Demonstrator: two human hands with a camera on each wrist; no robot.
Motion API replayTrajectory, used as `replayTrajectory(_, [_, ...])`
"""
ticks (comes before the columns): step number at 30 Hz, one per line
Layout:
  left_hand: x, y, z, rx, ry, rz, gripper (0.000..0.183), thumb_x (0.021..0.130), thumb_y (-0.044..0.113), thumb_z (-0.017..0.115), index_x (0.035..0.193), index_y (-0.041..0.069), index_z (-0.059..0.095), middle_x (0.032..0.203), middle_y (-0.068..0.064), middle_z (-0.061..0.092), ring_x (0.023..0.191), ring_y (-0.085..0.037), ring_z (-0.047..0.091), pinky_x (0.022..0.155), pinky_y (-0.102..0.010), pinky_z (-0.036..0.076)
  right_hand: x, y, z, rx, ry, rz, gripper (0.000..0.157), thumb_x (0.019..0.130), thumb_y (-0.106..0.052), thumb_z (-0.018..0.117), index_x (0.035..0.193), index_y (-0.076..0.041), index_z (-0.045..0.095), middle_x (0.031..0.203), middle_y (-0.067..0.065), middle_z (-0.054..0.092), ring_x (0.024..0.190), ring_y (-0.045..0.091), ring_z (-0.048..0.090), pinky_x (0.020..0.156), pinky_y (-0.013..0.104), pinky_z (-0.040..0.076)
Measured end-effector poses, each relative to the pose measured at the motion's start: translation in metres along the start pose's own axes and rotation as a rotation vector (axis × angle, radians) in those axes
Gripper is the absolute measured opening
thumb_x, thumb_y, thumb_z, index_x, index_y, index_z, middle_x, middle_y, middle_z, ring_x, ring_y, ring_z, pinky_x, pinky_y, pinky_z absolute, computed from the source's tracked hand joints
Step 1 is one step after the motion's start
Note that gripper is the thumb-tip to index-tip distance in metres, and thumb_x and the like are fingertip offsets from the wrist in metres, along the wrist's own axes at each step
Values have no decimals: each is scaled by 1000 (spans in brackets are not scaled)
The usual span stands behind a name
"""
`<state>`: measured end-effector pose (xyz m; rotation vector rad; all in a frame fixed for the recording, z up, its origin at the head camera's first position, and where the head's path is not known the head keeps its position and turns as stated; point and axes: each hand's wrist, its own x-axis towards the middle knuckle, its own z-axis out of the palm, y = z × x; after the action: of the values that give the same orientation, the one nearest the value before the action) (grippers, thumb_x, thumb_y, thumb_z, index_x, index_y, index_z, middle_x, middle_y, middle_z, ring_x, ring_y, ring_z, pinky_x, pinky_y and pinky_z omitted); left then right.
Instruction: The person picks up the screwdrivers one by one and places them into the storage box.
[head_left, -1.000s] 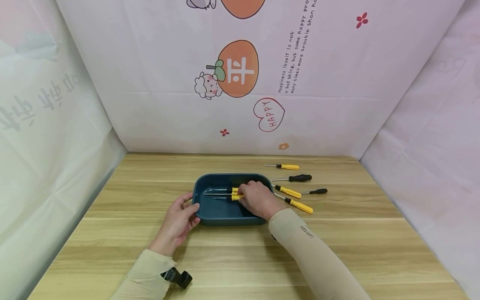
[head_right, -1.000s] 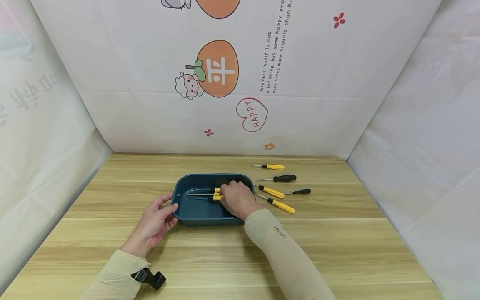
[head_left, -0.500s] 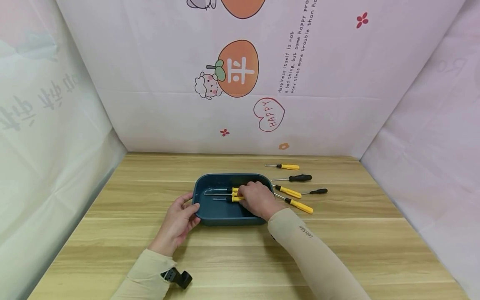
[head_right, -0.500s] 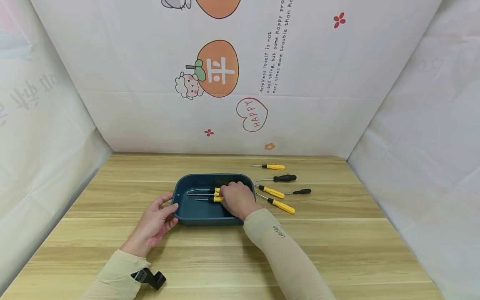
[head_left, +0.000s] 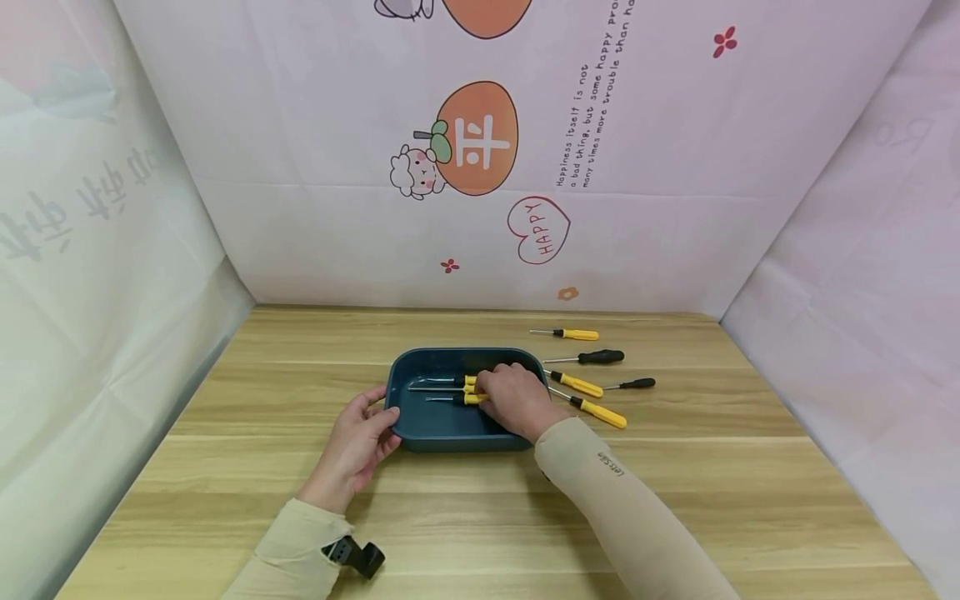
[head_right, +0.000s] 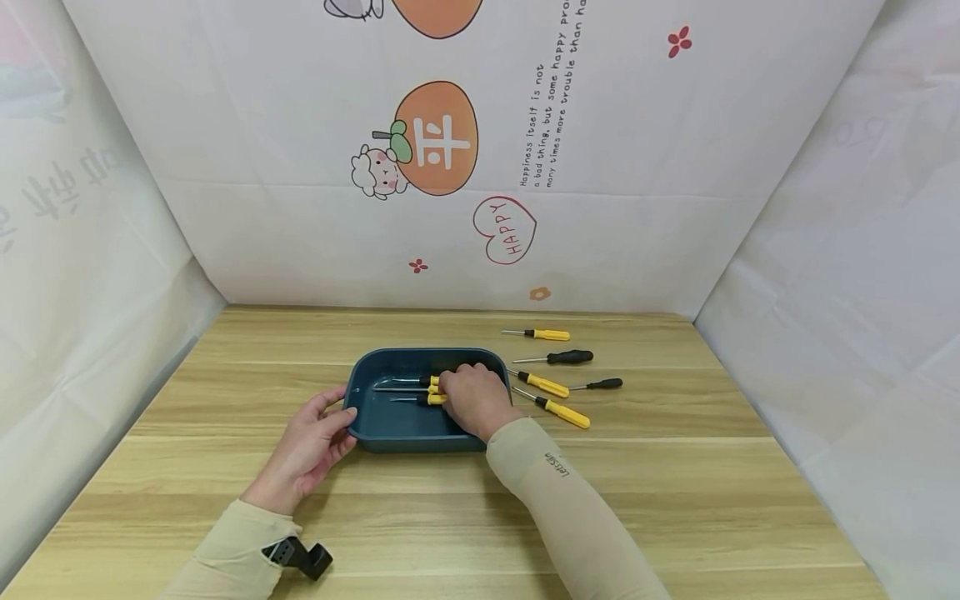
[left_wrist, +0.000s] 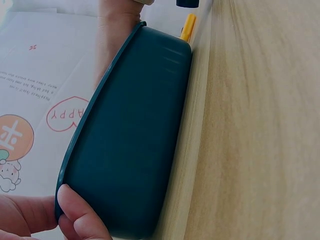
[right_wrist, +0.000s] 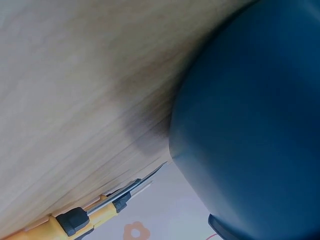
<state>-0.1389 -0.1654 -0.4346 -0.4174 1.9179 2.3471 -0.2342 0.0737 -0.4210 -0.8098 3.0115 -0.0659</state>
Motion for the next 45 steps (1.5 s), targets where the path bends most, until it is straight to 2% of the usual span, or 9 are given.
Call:
replayTrajectory(10, [-1, 0, 0, 6, 0, 3, 50, 107, 10, 55, 155, 9, 41, 113, -13, 52, 84, -17, 60, 69, -19, 57, 1, 0, 0, -11, -8, 7, 23, 100, -29, 73, 120, -20, 74, 116, 3, 72, 104, 24, 61, 97, 40, 55])
replayTrajectory(28, [2, -2, 1, -16, 1, 3, 50, 107, 8, 54, 155, 7, 40, 105, -9, 54, 78, -12, 61, 66, -18, 56, 2, 1, 4, -20, 0, 2, 22, 100, -28, 72, 121, -19, 74, 113, 3, 72, 99, 24, 60, 92, 40, 55])
replayTrajectory(37, [2, -3, 0, -14, 0, 6, 49, 108, 8, 54, 155, 8, 41, 108, -12, 55, 81, -14, 61, 68, -19, 56, 1, 0, 3, -13, 7, -1, 22, 100, -28, 73, 120, -19, 74, 111, 4, 72, 97, 24, 60, 91, 40, 55])
replayTrajectory(45, [2, -2, 1, -20, -6, 4, 49, 108, 8, 54, 155, 7, 41, 104, -9, 54, 80, -14, 60, 68, -19, 56, 0, 1, 2, -3, 10, -1, 21, 99, -28, 74, 117, -18, 75, 110, 4, 72, 96, 24, 59, 91, 40, 55])
